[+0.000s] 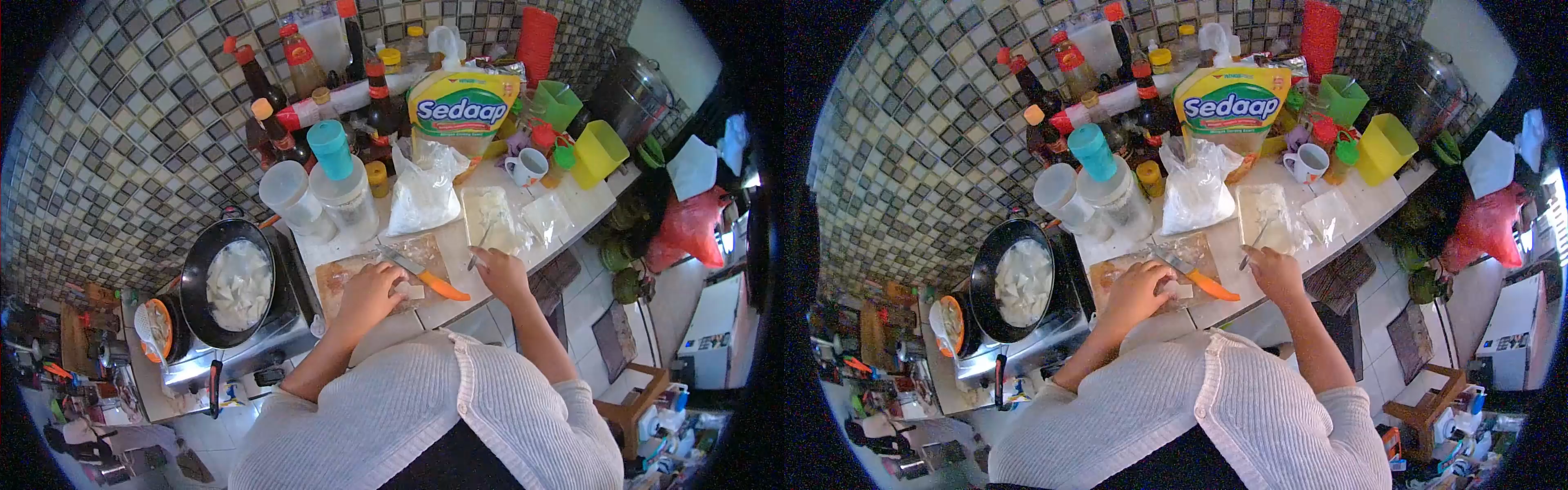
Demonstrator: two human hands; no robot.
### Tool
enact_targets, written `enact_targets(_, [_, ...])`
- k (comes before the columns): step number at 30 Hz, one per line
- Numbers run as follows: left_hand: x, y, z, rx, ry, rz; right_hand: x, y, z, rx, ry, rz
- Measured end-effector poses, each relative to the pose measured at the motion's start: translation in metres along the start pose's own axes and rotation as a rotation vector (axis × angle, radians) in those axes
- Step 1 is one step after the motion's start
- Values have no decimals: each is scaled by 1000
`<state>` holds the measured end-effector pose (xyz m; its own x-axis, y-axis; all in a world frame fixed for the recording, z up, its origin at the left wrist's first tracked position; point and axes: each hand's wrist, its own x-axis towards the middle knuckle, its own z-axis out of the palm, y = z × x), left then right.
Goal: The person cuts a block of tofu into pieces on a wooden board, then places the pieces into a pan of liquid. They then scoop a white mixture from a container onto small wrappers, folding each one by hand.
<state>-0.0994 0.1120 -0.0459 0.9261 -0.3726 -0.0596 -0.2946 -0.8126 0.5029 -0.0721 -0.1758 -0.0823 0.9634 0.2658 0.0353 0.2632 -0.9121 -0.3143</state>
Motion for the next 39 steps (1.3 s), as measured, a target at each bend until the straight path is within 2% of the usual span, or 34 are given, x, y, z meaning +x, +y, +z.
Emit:
enact_targets(1, [0,-1,2,7,-7,-2,2,4,5,10,-1,3])
enact_targets(3, [-2,-4,7,33,152,88,7,11,12,142,142,-89])
enact_targets(5, [-4,-6,8,9,169,69,8,11,16,207,176,-63])
enact_targets(7, [-6,-7,8,-21,197,60,10,13,13,389,349,40])
enact_targets(8, [-7,-6,6,-29,215,49,13,16,16,450,493,5])
enact_targets(9, [-9,-4,7,-39,229,38,11,18,15,447,494,5])
enact_targets(11, [-8,-5,9,-13,242,24,9,26,10,530,555,232])
enact_targets(13, [-7,-5,9,11,244,10,8,52,27,632,603,277])
enact_targets(15, [-4,-6,7,13,186,0,4,61,27,873,771,257])
enact_targets(19, [-2,-1,3,-7,93,-70,-15,65,29,732,721,247])
enact_targets(21, [-3,-6,10,63,300,50,-26,61,34,718,699,225])
enact_targets(23, [-4,-6,10,88,289,44,-28,55,36,703,676,199])
enact_targets(25, [-5,-6,10,114,279,34,-28,46,30,907,797,168])
enact_targets(28, [-4,-9,10,102,266,55,-27,43,16,1052,870,181])
enact_targets(31, [-2,-12,9,164,256,77,-32,40,-2,1132,820,275])
enact_targets(35, [-2,-10,6,123,253,76,-33,39,-18,1229,768,269])
enact_targets(37, [-3,-11,8,129,258,81,-31,37,-21,1483,785,298])
enact_targets(39, [-2,-16,16,69,293,55,-32,36,-24,1546,773,308])
